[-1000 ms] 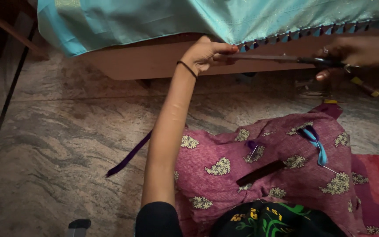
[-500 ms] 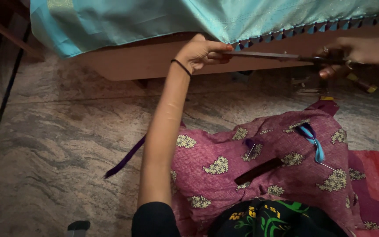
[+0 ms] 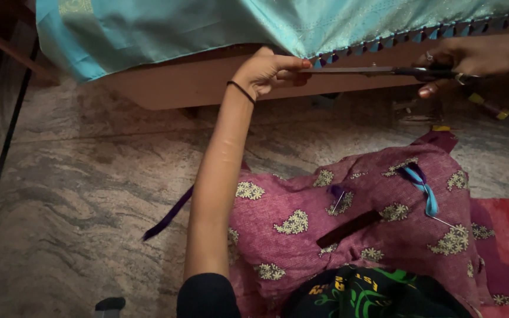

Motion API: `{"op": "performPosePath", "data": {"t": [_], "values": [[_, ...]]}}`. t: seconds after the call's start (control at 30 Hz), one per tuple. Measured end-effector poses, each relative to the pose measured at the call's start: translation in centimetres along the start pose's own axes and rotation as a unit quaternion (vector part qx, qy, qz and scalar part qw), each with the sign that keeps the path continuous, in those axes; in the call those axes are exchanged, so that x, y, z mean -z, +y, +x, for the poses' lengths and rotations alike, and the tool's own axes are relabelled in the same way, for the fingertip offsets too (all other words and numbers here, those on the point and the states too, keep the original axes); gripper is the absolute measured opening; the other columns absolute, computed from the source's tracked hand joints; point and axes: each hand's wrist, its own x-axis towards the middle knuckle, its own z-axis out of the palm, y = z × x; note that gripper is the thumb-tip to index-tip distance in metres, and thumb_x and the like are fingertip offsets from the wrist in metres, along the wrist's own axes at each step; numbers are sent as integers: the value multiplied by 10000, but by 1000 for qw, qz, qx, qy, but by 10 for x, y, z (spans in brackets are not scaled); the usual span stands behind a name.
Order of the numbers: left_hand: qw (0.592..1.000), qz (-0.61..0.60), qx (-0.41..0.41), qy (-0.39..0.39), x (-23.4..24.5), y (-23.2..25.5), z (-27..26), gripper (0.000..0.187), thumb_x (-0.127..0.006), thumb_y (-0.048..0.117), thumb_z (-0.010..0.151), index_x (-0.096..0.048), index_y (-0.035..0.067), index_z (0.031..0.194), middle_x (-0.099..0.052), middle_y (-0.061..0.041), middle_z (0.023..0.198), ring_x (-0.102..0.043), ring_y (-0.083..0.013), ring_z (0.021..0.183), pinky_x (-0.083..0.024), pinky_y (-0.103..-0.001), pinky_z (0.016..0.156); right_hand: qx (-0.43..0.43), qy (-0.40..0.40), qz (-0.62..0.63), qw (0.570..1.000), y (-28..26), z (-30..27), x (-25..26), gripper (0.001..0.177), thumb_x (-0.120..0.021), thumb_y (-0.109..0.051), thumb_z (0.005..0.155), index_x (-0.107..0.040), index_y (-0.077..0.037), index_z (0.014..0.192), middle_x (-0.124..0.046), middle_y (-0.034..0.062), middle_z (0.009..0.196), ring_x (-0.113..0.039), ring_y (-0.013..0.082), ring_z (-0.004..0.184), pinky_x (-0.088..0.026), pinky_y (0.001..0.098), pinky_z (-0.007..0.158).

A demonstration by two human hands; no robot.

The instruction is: The recorder is attaching and trimming decorative tassels to the edge of a saree.

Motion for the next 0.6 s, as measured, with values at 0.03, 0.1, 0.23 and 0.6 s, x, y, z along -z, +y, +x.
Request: {"op": "performPosePath", "data": {"t": [0.03, 0.1, 0.23, 0.6], "values": [[1000, 0, 0, 0, 1, -1, 1, 323, -860, 35, 760, -698, -128, 988, -771, -224, 978, -797, -293, 898, -634, -444, 791, 0, 0, 0, 1000, 0, 0, 0, 510, -643, -486, 927, -676, -83, 1238, -682, 208, 980, -680, 414, 931, -561, 556, 876], [1000, -10, 6, -8, 2, -3, 3, 319, -851, 49, 762, -719, -132, 989, -777, -225, 986, -798, -288, 911, -632, -434, 799, -9, 6, 29, 1000, -1, -1, 1, 523, -663, -478, 885, -668, -107, 1253, -717, 148, 950, -701, 355, 949, -580, 528, 915], [1000, -4, 0, -4, 3, -5, 7, 315, -855, 44, 759, -713, -130, 980, -778, -223, 989, -794, -292, 912, -632, -432, 799, -27, -5, 39, 999, 32, 13, -12, 489, -638, -450, 899, -634, -90, 1230, -710, 141, 941, -688, 307, 967, -582, 485, 934], [1000, 0, -1, 28, -2, -6, 4, 333, -863, 52, 742, -719, -141, 974, -780, -217, 891, -798, -301, 846, -638, -437, 771, -109, 36, 22, 993, 67, 13, -45, 826, -705, -582, 829, -501, -107, 1474, -492, 190, 1430, -513, 375, 1358, -481, 578, 1146]]}}
